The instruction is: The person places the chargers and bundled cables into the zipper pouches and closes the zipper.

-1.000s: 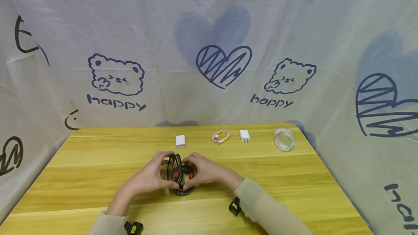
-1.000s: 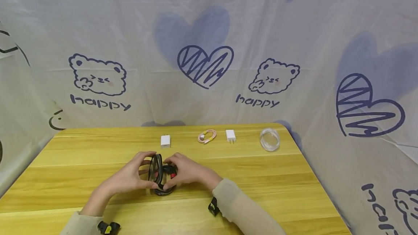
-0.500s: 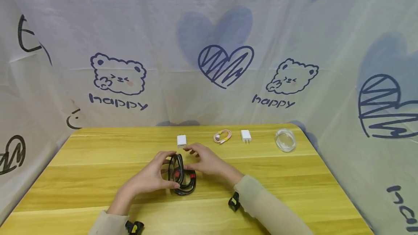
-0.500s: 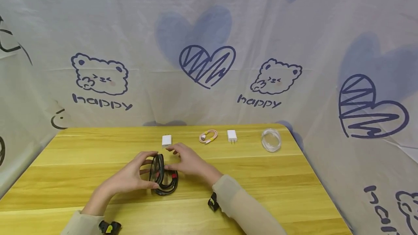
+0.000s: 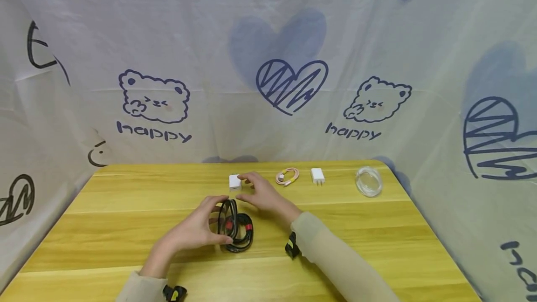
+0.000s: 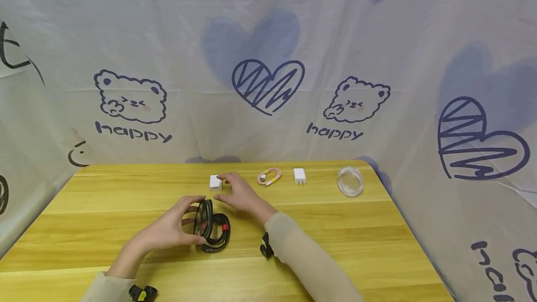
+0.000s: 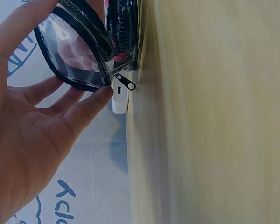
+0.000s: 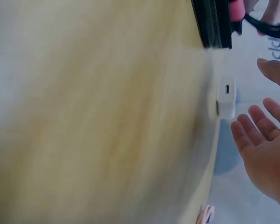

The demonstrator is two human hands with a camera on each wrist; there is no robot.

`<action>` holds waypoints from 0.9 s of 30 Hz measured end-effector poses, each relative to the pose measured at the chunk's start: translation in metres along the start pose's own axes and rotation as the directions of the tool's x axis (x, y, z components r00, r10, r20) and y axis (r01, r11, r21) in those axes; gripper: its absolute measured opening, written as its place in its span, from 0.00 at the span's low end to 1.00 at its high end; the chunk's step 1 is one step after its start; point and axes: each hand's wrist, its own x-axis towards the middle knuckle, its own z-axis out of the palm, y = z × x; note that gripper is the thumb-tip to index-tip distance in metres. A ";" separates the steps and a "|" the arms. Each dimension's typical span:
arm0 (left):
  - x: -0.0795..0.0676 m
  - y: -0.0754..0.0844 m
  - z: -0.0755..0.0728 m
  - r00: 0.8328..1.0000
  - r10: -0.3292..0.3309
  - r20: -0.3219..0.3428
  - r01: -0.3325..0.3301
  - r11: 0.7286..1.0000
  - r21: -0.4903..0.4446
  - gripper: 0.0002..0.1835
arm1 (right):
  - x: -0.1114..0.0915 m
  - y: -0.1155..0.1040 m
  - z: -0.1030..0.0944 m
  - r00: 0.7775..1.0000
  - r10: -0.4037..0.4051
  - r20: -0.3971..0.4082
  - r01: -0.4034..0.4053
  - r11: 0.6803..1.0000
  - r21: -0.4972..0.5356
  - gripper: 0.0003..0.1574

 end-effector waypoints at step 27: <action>0.002 -0.002 0.001 1.000 -0.006 0.007 0.006 1.000 -0.010 0.58 | 0.034 0.025 0.009 1.000 -0.011 0.011 0.013 0.993 -0.118 0.31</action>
